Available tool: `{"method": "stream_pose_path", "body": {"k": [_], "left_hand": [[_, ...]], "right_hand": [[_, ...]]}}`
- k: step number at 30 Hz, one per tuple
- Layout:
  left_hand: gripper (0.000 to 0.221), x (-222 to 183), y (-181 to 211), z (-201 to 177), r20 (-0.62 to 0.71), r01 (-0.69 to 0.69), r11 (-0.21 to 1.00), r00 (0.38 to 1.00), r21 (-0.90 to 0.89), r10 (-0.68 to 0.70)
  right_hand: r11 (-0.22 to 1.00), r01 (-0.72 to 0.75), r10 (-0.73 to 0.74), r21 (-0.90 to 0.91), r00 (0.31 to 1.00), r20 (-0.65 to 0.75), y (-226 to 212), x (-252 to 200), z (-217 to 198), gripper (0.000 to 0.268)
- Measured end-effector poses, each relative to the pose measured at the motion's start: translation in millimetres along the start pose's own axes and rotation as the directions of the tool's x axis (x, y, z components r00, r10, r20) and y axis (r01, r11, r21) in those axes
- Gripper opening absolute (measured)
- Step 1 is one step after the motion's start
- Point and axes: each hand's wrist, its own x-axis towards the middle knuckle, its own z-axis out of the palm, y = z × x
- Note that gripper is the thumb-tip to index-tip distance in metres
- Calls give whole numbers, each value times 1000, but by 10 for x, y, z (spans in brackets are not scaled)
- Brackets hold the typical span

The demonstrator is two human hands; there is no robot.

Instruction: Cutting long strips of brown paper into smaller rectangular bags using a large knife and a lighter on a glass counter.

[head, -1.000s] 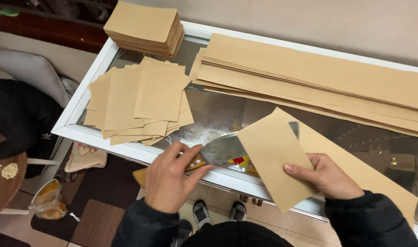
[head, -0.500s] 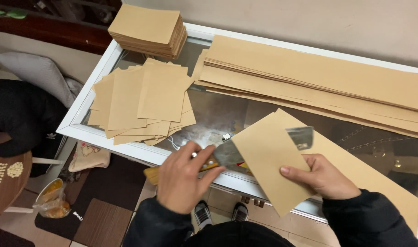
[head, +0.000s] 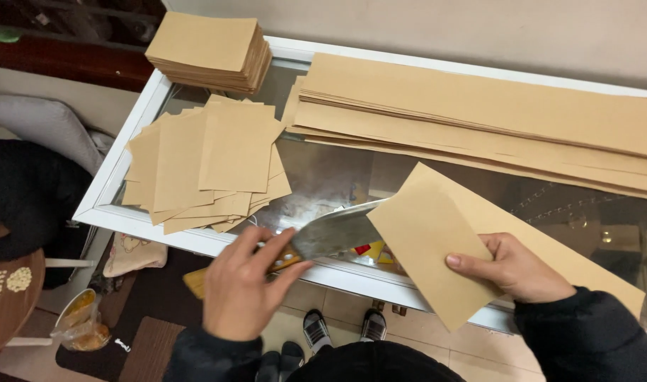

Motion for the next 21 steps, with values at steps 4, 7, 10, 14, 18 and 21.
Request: {"method": "stream_pose_path", "body": {"k": [4, 7, 10, 14, 18, 21], "left_hand": [[55, -35, -11, -128, -35, -8, 999, 999, 37, 10], [55, 19, 94, -33, -48, -20, 1000, 999, 10, 21], [57, 106, 243, 144, -23, -52, 999, 998, -9, 52], [51, 228, 423, 166, -9, -97, 994, 995, -59, 96], [53, 224, 333, 212, 6, -98, 995, 995, -35, 98], [55, 179, 241, 151, 0, -86, 996, 996, -20, 86]], "right_hand": [[999, -40, 41, 26, 999, -35, -140, -149, 46, 33], [999, -47, 48, 7, 998, -52, -166, -154, 106, 36], [1000, -2, 2, 1, 1000, 24, -134, -99, 184, 34], [1000, 4, -2, -18, 997, 80, -174, -131, 353, 34], [999, 7, -3, -34, 995, 99, -185, -146, 352, 36], [998, 5, -1, -55, 997, 74, -129, -99, 228, 36]]}}
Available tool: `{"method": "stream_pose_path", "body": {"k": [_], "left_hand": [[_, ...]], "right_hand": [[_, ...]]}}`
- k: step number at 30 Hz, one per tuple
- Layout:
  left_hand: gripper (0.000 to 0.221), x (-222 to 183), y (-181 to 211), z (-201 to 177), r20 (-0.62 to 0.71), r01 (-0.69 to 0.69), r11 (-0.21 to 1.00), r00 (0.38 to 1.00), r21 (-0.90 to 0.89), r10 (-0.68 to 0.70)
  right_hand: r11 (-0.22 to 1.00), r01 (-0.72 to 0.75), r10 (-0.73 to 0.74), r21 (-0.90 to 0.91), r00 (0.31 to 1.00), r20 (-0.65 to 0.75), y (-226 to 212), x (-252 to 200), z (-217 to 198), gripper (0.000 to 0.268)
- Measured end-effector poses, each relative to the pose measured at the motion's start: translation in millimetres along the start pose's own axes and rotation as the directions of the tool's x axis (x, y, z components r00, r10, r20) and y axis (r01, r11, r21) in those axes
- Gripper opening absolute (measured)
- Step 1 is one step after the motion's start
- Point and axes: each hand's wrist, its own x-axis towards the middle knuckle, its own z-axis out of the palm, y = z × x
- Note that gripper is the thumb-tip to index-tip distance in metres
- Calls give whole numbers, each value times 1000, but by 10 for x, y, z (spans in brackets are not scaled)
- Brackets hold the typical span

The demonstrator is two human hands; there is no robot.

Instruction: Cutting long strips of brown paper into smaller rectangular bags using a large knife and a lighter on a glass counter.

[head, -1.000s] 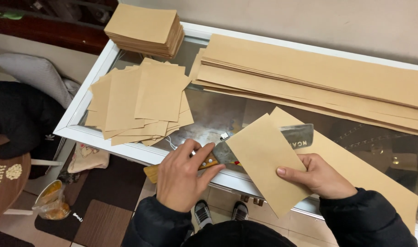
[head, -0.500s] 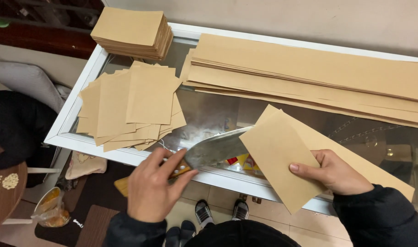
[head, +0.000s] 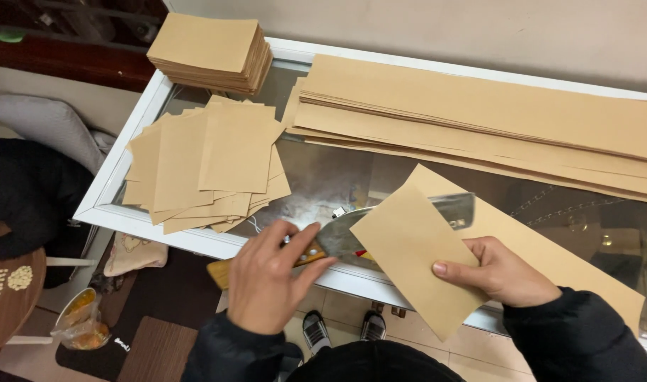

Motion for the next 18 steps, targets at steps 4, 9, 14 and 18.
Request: {"method": "stream_pose_path", "body": {"k": [4, 9, 14, 18], "left_hand": [[57, -124, -161, -128, -15, 46, 999, 999, 16, -45], [61, -174, -203, -208, 10, 84, 995, 996, 57, -84], [56, -37, 6, 74, 28, 10, 1000, 1000, -18, -10], [54, 106, 160, 20, 10, -34, 999, 999, -37, 34]], "right_hand": [[999, 18, -19, -26, 999, -31, 57, -26, -194, 32], [998, 0, 3, 59, 999, -47, 53, -36, -240, 33], [999, 15, -16, 30, 1000, 20, 82, 59, -80, 34], [999, 42, -43, 14, 992, 116, 106, 68, 74, 42]]}}
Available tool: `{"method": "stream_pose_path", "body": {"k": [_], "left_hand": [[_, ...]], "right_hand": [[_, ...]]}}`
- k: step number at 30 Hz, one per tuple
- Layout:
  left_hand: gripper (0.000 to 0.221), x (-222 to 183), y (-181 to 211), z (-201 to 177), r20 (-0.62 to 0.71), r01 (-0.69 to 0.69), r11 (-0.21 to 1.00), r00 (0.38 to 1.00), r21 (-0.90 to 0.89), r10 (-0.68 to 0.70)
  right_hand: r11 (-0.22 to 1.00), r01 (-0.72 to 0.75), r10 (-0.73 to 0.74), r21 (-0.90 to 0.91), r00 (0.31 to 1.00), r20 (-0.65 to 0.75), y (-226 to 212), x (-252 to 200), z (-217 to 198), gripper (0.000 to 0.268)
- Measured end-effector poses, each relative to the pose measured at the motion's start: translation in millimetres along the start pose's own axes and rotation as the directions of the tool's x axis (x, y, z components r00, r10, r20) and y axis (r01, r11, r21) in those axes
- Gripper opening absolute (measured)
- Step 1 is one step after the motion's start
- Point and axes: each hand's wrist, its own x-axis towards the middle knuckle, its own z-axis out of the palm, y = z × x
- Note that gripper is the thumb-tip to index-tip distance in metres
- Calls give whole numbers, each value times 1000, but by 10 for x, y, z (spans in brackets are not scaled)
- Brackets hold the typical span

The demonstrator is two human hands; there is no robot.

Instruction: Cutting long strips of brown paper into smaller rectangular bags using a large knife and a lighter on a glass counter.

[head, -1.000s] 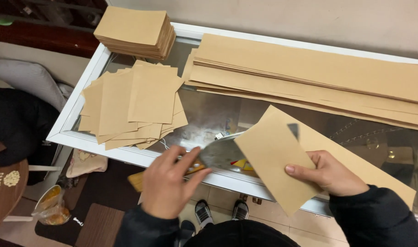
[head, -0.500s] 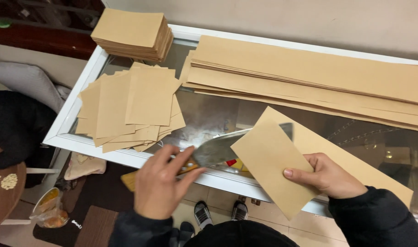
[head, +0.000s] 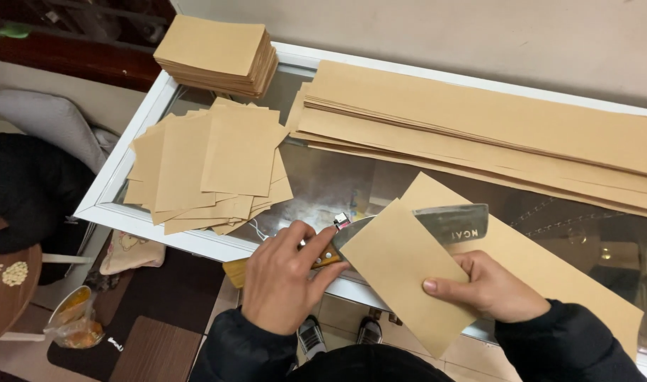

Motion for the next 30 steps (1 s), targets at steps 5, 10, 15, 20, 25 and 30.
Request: {"method": "stream_pose_path", "body": {"k": [5, 10, 15, 20, 25, 30], "left_hand": [[59, -68, -163, 11, 52, 32, 999, 998, 16, -33], [59, -174, -422, -126, 51, 90, 995, 994, 32, -92], [58, -220, -615, -345, -71, 282, 946, 959, 158, -274], [61, -210, -659, 141, -92, 395, 910, 918, 128, -386], [57, 14, -667, 497, -32, 526, 844, 850, 100, -526], [60, 19, -591, 461, -223, 404, 909, 900, 103, -375]], "right_hand": [[999, -49, 49, -10, 998, -29, -73, -73, -5, 43], [994, -107, 105, -27, 992, -70, -37, -125, -177, 41], [994, -101, 105, 36, 988, -114, -7, -148, -208, 34], [980, -24, 78, 195, 958, -275, -10, 23, -32, 43], [952, 29, 94, 306, 920, -381, -353, 45, 487, 55], [923, 44, 105, 382, 927, -360, -612, 65, 903, 62]]}}
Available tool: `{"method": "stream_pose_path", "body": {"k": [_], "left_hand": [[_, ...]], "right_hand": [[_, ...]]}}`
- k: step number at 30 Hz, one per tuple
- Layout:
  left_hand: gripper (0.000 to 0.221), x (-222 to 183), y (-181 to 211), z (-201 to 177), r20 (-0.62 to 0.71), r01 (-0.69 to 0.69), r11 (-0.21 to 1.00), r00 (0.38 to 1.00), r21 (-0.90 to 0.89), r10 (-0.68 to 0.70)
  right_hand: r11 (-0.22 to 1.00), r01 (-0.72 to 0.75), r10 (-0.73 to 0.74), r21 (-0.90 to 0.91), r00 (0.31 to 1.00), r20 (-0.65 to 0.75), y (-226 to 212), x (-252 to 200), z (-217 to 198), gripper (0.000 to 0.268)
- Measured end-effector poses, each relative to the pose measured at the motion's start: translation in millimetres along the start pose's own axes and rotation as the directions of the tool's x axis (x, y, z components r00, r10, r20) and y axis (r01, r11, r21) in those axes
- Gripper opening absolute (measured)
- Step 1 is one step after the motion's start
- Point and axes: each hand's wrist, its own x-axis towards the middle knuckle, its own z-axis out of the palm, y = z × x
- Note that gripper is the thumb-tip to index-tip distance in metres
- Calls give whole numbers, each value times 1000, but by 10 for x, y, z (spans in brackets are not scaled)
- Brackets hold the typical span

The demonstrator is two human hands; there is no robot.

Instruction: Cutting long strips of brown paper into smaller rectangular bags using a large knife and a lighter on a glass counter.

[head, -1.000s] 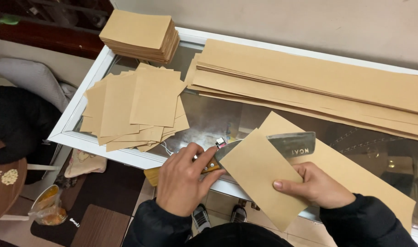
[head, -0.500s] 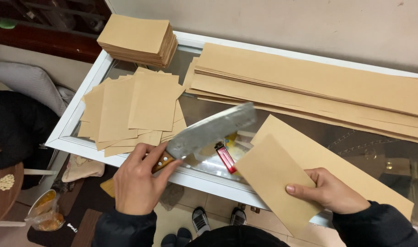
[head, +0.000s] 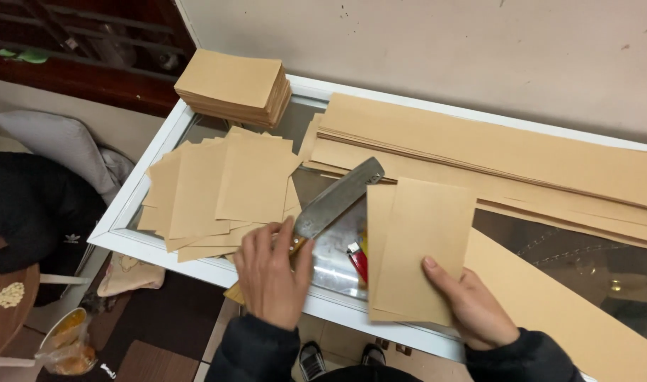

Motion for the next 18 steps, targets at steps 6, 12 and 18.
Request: {"method": "stream_pose_path", "body": {"k": [6, 12, 18], "left_hand": [[120, -46, 503, -392, 593, 573, 331, 803, -749, -48], [102, 231, -301, -461, 448, 489, 348, 872, -800, -197], [104, 752, -943, -1019, 455, 662, 487, 748, -570, -484]], "right_hand": [[1000, 5, -7, 31, 997, 83, 52, 32, 486, 63], [951, 276, -208, -137, 904, 374, 269, 463, 236, 59], [954, 258, -233, -153, 958, 166, 269, 463, -22, 53]]}}
